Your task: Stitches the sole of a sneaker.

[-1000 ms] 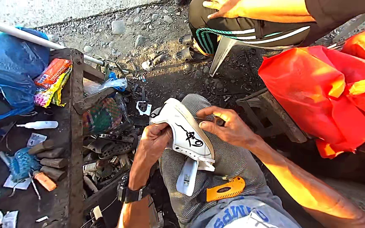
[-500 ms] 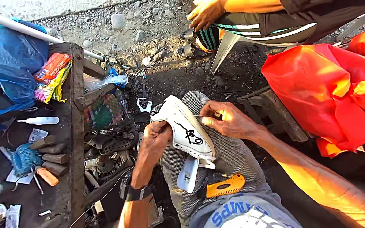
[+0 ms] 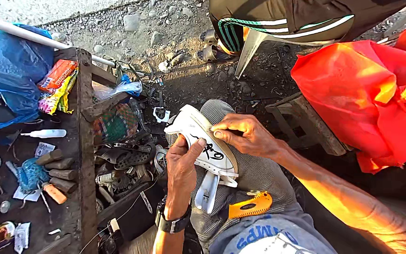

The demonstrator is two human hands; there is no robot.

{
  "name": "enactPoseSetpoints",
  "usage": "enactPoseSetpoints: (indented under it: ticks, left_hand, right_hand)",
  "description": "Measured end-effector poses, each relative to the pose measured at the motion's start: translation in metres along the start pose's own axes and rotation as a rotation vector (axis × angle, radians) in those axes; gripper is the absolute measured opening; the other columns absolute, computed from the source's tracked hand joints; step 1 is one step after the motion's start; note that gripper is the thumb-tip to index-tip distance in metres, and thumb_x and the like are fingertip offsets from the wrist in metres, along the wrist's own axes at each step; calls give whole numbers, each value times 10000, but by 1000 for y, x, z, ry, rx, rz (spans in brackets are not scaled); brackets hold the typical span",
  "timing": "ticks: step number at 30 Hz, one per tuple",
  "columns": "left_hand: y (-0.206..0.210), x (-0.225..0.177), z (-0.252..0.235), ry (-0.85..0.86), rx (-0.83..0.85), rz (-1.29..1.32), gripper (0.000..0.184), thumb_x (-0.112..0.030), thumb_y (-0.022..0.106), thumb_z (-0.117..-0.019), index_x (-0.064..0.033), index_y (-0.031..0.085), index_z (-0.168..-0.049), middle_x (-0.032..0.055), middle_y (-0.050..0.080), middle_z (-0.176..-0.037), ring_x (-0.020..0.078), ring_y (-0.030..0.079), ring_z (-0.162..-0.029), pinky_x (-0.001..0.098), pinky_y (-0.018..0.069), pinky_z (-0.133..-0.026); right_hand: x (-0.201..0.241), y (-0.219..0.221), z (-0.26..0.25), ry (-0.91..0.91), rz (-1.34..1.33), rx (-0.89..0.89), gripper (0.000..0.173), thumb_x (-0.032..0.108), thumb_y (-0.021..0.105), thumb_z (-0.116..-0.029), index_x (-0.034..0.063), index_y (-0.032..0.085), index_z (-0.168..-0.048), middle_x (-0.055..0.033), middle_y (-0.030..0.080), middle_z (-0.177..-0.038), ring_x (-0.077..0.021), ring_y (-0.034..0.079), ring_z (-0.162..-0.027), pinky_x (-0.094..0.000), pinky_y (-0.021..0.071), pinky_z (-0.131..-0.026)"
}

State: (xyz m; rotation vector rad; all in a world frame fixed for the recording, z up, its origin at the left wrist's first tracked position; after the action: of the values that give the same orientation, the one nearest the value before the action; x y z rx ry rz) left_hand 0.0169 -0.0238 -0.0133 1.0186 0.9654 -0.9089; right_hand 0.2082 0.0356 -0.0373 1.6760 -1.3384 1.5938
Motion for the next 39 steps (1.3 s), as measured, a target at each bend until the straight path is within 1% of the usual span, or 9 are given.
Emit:
enactPoseSetpoints:
  ticks: [8, 15, 20, 22, 25, 30, 32, 35, 39]
  left_hand:
    - [0, 2, -1, 19, -19, 14, 143, 50, 631, -882, 28, 686, -1011, 90, 741, -911, 144, 721, -850, 322, 615, -811]
    - [-2, 4, -4, 20, -29, 38, 137, 52, 642, -866, 24, 701, -986, 92, 744, -901, 143, 723, -842, 323, 618, -805]
    - [-4, 4, -6, 25, -21, 51, 127, 50, 638, -865, 19, 703, -971, 94, 742, -891, 151, 723, -835, 330, 618, -799]
    - [-3, 6, -3, 9, -24, 43, 135, 57, 642, -860, 20, 708, -972, 90, 744, -894, 151, 723, -830, 334, 620, -797]
    - [2, 4, 1, 2, -54, 40, 135, 58, 664, -852, 17, 716, -969, 75, 741, -884, 135, 714, -817, 330, 614, -778]
    - [3, 8, -5, 60, -80, 32, 80, 2, 705, -837, -8, 727, -914, 59, 725, -832, 117, 696, -785, 316, 593, -744]
    - [3, 10, -7, 59, -80, 24, 73, -9, 708, -832, -9, 728, -903, 63, 724, -820, 116, 696, -776, 312, 590, -740]
    - [2, 13, -6, 59, -88, 32, 55, -5, 718, -827, -12, 729, -881, 60, 723, -811, 114, 695, -777, 305, 586, -744]
    - [-4, 10, -10, 34, -3, 23, 82, -6, 719, -841, -8, 706, -922, 51, 721, -840, 107, 692, -802, 300, 582, -770]
  right_hand:
    - [-1, 0, -5, 1, -25, -5, 197, 195, 640, -1008, 76, 786, -1065, 7, 737, -957, -19, 670, -885, -214, 559, -806]
    - [0, -9, -15, -6, -33, 83, 180, 172, 641, -995, 64, 776, -1043, 3, 726, -926, -8, 654, -818, -187, 550, -726]
    - [1, -9, -20, -50, 19, 114, 181, 180, 641, -996, 68, 775, -1040, 0, 727, -926, -19, 659, -838, -199, 546, -741]
    - [4, -12, -20, -108, 143, 142, 198, 198, 615, -1000, 87, 776, -1032, -3, 720, -896, -49, 660, -819, -239, 544, -714]
    - [21, -22, -32, -147, 393, 257, 223, 243, 557, -1000, 131, 750, -995, -33, 710, -871, -160, 686, -781, -384, 551, -649]
    - [43, -19, -68, -221, 601, 396, 162, 223, 600, -893, 125, 711, -829, -43, 659, -716, -228, 678, -648, -470, 523, -515]
    - [53, -16, -77, -175, 681, 513, 157, 211, 602, -888, 105, 690, -811, -73, 647, -699, -276, 679, -660, -505, 511, -531]
    - [72, -5, -88, -8, 774, 707, 175, 194, 591, -920, 40, 655, -867, -152, 650, -761, -367, 680, -755, -561, 509, -629]
    - [76, 0, -89, 28, 803, 743, 191, 196, 577, -932, 19, 641, -902, -172, 654, -799, -377, 679, -786, -560, 510, -657]
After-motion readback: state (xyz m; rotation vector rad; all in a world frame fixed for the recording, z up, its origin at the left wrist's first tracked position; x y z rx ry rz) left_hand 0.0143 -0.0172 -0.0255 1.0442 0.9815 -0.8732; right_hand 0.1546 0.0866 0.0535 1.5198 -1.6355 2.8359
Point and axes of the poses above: each hand's wrist, its own z-axis away from the middle knuckle, its own y-axis out of the palm, x = y × z, the point moved 1 cm from there along -z, towards the middle knuckle
